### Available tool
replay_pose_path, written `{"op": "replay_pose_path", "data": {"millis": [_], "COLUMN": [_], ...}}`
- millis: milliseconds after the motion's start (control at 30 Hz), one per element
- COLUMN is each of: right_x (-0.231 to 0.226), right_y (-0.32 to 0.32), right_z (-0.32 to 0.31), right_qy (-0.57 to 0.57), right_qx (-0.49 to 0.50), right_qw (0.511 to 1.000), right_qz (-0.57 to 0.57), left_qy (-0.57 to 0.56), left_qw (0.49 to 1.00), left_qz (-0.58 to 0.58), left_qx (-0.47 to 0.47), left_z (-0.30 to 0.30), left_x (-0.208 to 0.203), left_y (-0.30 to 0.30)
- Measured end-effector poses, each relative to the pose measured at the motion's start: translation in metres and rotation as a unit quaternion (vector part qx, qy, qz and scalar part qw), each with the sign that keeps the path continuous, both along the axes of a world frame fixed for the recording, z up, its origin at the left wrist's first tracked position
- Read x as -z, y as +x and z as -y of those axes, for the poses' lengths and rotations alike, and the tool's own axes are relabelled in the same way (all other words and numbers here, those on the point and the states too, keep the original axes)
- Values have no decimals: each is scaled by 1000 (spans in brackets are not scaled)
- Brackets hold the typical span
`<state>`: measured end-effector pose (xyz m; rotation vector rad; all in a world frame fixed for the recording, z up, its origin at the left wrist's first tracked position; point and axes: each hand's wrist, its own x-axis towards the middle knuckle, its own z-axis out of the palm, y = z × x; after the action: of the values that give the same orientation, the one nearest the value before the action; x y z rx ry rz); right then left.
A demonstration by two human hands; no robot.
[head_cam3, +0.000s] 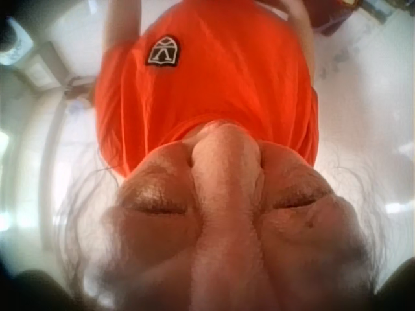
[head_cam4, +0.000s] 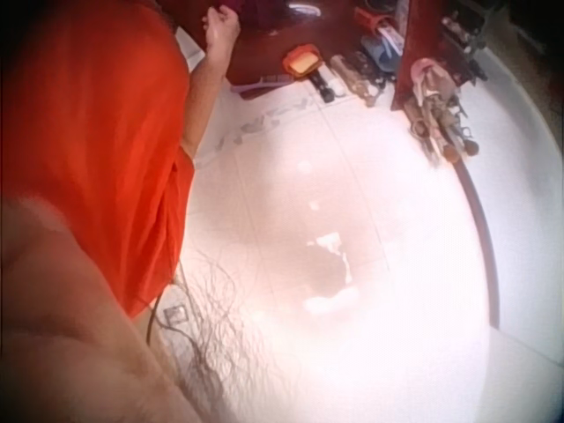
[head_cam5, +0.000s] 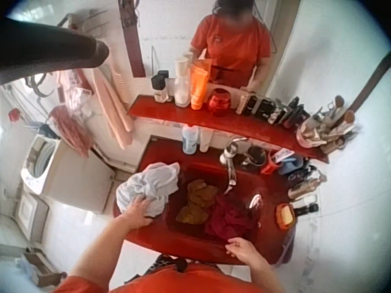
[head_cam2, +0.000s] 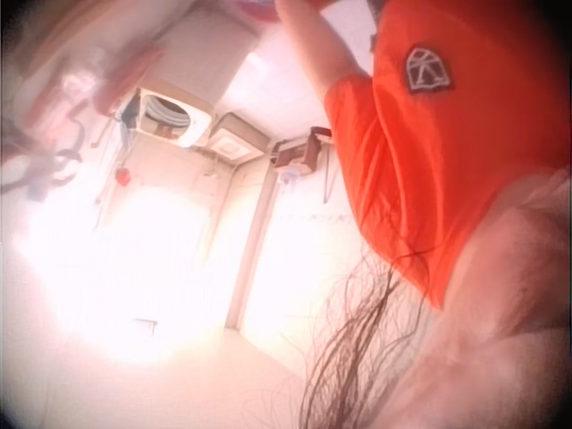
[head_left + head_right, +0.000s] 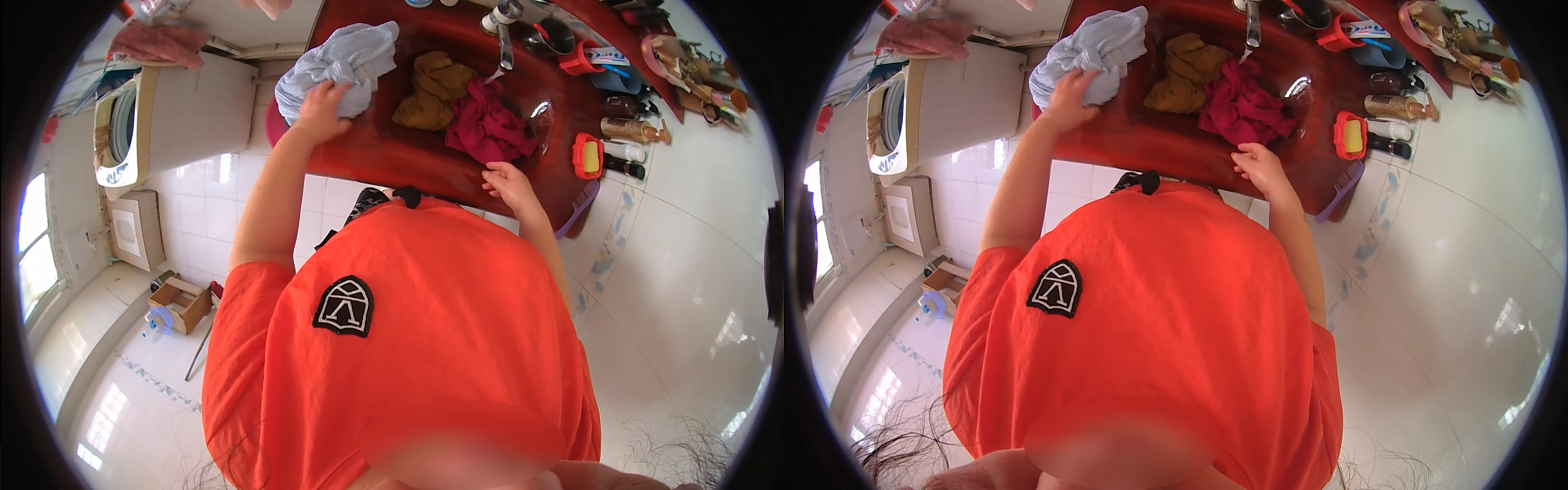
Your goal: The person hand washes several pieces of clothing in a sink. They wet, scrub, and rinse a light blue shirt, a brown cloth, and a maroon cloth one at a time, then wring out each item and place them into a nearby washing machine.
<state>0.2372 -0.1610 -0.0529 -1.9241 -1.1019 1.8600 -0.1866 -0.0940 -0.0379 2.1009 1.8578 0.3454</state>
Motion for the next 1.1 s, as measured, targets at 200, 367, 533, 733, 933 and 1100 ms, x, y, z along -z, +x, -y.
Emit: {"op": "replay_pose_path", "data": {"millis": [200,367,533,733,933,1100], "right_x": [22,24,57,75,82,82], "right_y": [21,28,24,10,8,8], "right_z": [3,-3,8,9,12,14], "right_qy": [168,337,251,283,366,399], "right_qx": [-12,-112,-252,-249,-220,-194], "right_qw": [978,879,848,821,786,777], "right_qz": [121,318,393,430,448,447], "left_qy": [-41,-180,-270,-306,-337,-355], "left_qw": [999,968,931,912,896,884], "left_qz": [20,-140,-227,-252,-269,-282], "left_qx": [-29,-102,-96,-102,-105,-115], "left_z": [-3,-4,-18,-23,-27,-30], "left_x": [-1,11,27,21,25,25], "left_y": [3,12,25,29,28,33]}}
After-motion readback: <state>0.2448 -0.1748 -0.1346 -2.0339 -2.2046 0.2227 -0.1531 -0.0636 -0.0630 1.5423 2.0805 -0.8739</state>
